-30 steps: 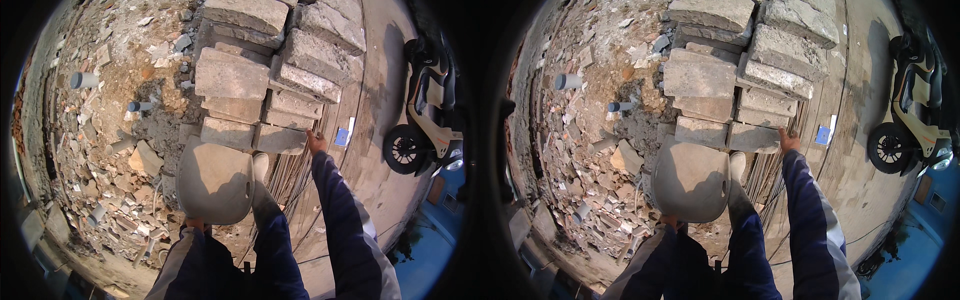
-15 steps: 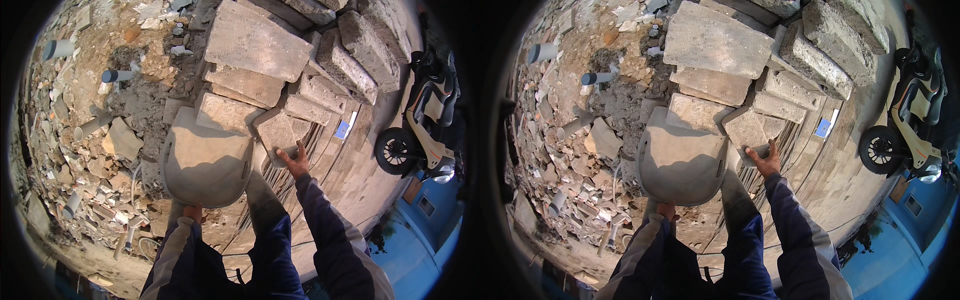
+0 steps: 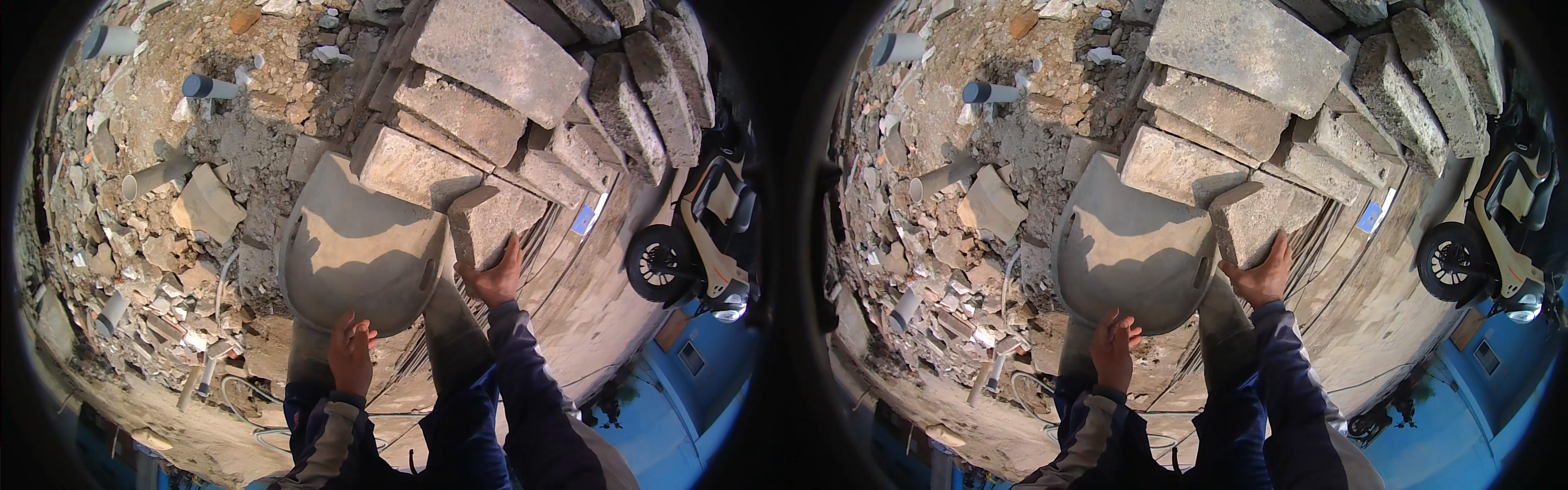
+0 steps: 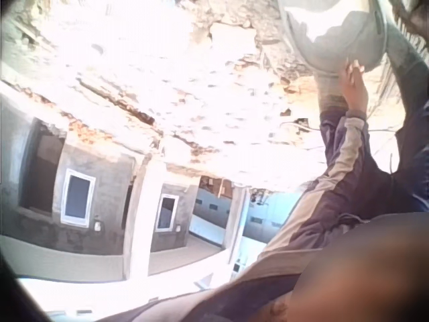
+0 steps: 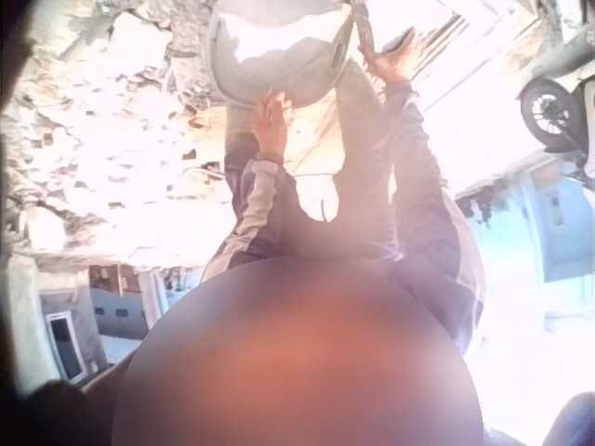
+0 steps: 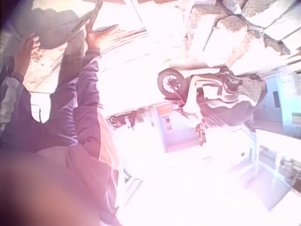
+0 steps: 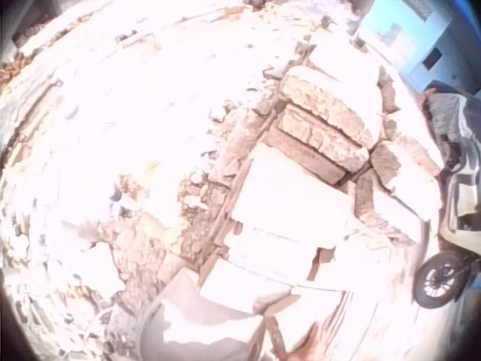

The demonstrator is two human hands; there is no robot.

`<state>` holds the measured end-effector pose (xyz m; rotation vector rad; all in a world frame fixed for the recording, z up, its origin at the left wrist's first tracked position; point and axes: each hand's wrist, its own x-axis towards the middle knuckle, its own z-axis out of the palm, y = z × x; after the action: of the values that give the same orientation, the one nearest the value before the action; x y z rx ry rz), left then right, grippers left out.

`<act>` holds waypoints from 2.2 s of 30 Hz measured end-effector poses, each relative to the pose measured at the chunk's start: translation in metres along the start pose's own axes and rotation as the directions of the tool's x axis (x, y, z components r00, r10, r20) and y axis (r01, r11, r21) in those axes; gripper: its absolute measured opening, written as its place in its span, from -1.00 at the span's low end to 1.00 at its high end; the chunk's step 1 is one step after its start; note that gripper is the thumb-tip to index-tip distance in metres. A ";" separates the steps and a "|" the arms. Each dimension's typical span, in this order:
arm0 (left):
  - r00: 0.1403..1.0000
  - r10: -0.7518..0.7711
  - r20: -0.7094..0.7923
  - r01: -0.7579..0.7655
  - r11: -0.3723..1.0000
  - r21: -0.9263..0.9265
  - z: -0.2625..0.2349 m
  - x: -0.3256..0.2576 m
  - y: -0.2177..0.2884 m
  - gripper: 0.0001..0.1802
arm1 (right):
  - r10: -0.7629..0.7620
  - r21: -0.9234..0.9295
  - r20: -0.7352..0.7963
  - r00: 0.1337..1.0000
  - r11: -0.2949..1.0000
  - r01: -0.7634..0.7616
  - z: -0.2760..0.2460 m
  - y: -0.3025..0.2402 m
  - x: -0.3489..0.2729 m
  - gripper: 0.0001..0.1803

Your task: The person repeatedly picks up bricks from a pile, places them into a plastic scoop, carries the scoop across a construction yard, and unloads the bricks onto another pile. This cycle is performed multiple times throughout the clip.

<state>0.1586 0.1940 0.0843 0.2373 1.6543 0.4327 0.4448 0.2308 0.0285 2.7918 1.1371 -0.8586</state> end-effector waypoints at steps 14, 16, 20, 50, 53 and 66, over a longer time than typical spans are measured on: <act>0.999 0.033 -0.040 -0.039 0.988 -0.148 -0.006 0.005 -0.004 -0.58 | -0.060 0.304 0.219 0.974 0.952 -0.010 0.122 -0.068 -0.058 0.08; 1.000 0.017 -0.024 -0.021 0.988 -0.155 -0.008 0.005 0.000 -0.58 | 0.046 0.440 0.047 0.998 0.896 -0.062 0.102 -0.067 -0.022 -0.08; 1.000 0.019 0.022 -0.015 0.986 -0.167 -0.010 0.005 0.008 -0.58 | 0.483 0.718 0.198 0.853 0.521 -0.462 0.078 -0.071 0.043 -0.44; 0.997 0.060 -0.038 -0.068 0.964 -0.256 -0.026 0.010 0.023 -0.62 | -0.273 -0.126 0.132 0.953 0.949 0.289 0.082 -0.173 0.027 0.48; 0.990 0.051 -0.130 -0.082 0.966 -0.247 -0.027 0.010 0.026 -0.65 | -0.205 0.171 0.239 0.949 0.971 0.167 0.099 -0.164 -0.019 0.50; 0.989 0.028 -0.144 -0.063 0.967 -0.246 -0.029 0.012 0.023 -0.69 | -0.323 -0.456 0.186 0.928 0.808 0.373 0.084 -0.138 0.079 0.32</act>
<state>0.1257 0.2159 0.0851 0.0582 1.7133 0.7005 0.3611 0.3661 -0.0557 2.1454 1.6154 -0.6013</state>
